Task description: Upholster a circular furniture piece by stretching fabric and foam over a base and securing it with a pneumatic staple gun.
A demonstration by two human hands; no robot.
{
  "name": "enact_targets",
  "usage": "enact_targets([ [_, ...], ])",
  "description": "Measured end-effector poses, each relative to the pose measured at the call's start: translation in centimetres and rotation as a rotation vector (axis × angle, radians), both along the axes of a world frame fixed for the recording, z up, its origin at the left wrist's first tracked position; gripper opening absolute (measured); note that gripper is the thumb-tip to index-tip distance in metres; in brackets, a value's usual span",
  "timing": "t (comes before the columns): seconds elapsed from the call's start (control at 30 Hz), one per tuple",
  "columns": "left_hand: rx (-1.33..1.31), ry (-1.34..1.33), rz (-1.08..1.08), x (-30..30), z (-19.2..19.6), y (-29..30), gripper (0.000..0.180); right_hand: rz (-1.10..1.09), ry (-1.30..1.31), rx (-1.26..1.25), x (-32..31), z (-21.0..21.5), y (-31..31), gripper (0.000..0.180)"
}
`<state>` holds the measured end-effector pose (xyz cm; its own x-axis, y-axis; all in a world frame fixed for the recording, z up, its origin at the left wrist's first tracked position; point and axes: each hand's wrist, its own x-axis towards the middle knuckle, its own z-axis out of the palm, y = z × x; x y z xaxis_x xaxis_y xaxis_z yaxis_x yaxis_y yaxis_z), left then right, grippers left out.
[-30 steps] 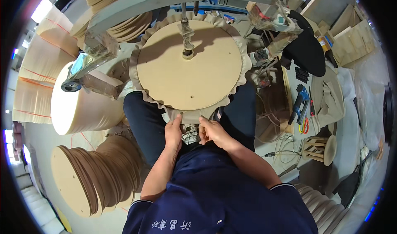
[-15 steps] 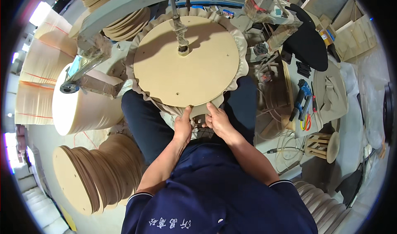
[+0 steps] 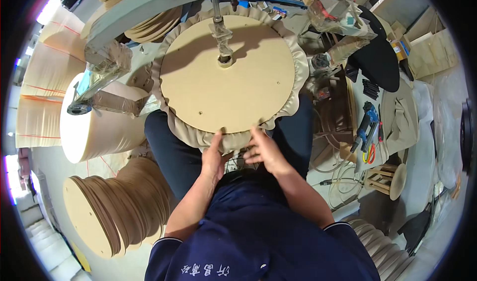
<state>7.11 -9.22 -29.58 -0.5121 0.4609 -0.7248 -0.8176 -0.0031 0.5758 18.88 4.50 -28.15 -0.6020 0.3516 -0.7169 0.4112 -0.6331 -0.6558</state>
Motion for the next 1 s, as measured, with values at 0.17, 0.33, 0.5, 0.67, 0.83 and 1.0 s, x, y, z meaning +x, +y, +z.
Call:
enact_targets([
  [0.17,0.012,-0.012,-0.208,1.4,0.1,2.4,0.053,-0.209,-0.053,-0.173,-1.1,-1.7,3.3,0.067],
  [0.33,-0.008,0.081,-0.089,1.7,-0.1,1.4,0.042,-0.215,0.193,-0.079,0.3,-2.6,1.0,0.035],
  [0.5,0.036,0.238,0.008,0.4,-3.0,-1.5,0.035,-0.167,0.268,-0.042,0.8,-1.9,-2.6,0.039],
  [0.67,-0.005,0.248,0.131,-1.1,-3.0,-2.9,0.033,0.168,0.212,0.119,1.3,-1.7,-3.3,0.053],
  [0.83,-0.089,0.096,0.075,-1.6,0.6,-1.0,0.058,0.034,0.012,-0.101,0.6,-1.5,-1.5,0.063],
  [1.0,-0.042,0.087,-0.116,1.0,-0.1,2.0,0.063,-0.298,0.074,-0.130,-1.9,-1.7,1.5,0.048],
])
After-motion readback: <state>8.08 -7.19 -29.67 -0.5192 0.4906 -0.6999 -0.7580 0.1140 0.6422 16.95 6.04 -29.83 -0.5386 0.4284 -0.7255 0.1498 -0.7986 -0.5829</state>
